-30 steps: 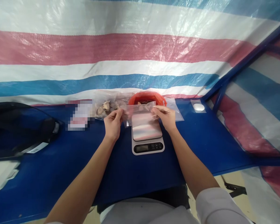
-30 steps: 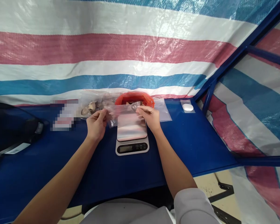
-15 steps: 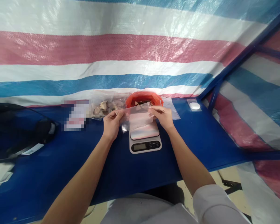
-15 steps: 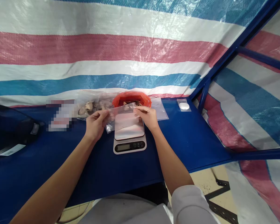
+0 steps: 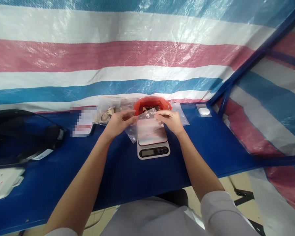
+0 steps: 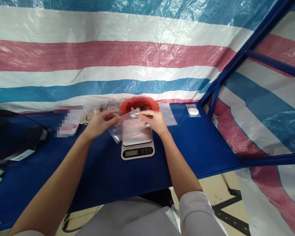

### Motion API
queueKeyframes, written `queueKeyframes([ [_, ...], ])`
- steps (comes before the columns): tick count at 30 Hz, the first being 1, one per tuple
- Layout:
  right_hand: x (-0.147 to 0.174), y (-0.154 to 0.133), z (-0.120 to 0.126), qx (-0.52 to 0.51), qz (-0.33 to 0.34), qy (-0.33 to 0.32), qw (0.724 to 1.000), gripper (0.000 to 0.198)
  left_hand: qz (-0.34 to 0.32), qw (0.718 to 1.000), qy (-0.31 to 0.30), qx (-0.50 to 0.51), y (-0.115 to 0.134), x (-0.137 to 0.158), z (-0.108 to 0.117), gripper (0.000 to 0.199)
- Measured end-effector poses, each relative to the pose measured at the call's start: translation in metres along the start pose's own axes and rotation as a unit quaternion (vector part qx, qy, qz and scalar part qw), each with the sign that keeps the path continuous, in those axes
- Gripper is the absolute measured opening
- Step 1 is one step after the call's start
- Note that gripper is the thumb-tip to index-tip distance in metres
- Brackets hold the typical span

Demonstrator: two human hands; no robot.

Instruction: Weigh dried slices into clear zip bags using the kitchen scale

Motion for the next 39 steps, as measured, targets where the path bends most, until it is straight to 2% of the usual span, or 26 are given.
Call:
queueKeyframes([
  [4,-0.002,-0.012,-0.006,0.029,0.026,-0.025,0.999,0.028,-0.050,0.983,-0.105,-0.140,0.029,-0.017,-0.004,0.040],
  [6,-0.002,-0.018,-0.007,0.041,0.044,-0.026,0.998,0.026,-0.041,0.976,-0.163,-0.138,0.040,-0.023,-0.011,0.039],
  [8,-0.001,-0.022,-0.004,0.052,0.060,-0.018,0.997,0.025,-0.019,0.980,-0.177,-0.091,0.046,-0.025,-0.018,0.038],
  [14,0.004,-0.018,0.027,0.036,0.053,0.050,0.997,0.029,0.023,0.996,-0.072,0.040,0.044,-0.023,-0.038,0.036],
  [18,0.006,-0.007,0.049,-0.020,-0.041,0.087,0.995,0.046,0.019,0.989,-0.006,0.144,0.037,-0.026,-0.057,0.038],
  [21,0.005,-0.002,0.060,-0.051,-0.089,0.082,0.991,0.052,0.032,0.982,0.014,0.186,0.036,-0.027,-0.078,0.038],
  [25,0.000,0.003,0.075,-0.066,-0.097,0.082,0.990,0.050,0.037,0.981,0.004,0.189,0.039,-0.029,-0.104,0.038],
  [29,-0.010,0.007,0.100,-0.067,-0.091,0.096,0.989,0.048,0.019,0.995,-0.009,0.098,0.039,-0.031,-0.121,0.035],
  [34,-0.027,0.011,0.134,-0.058,-0.109,0.090,0.988,0.048,-0.072,0.996,0.020,-0.042,0.042,-0.032,-0.130,0.022],
  [36,-0.034,0.014,0.146,-0.052,-0.112,0.092,0.988,0.049,-0.122,0.986,0.013,-0.116,0.044,-0.032,-0.135,0.017],
  [39,-0.043,0.020,0.159,-0.041,-0.109,0.099,0.988,0.050,-0.223,0.951,-0.014,-0.215,0.046,-0.032,-0.148,0.016],
])
Point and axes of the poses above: each hand's wrist, its own x-axis away from the middle knuckle, its own z-axis out of the back of the hand, y = z × x, the point moved 2 cm from there along -x, towards the middle knuckle, and after that the axes turned 8 degrees about -z, right-handed, at the moved point
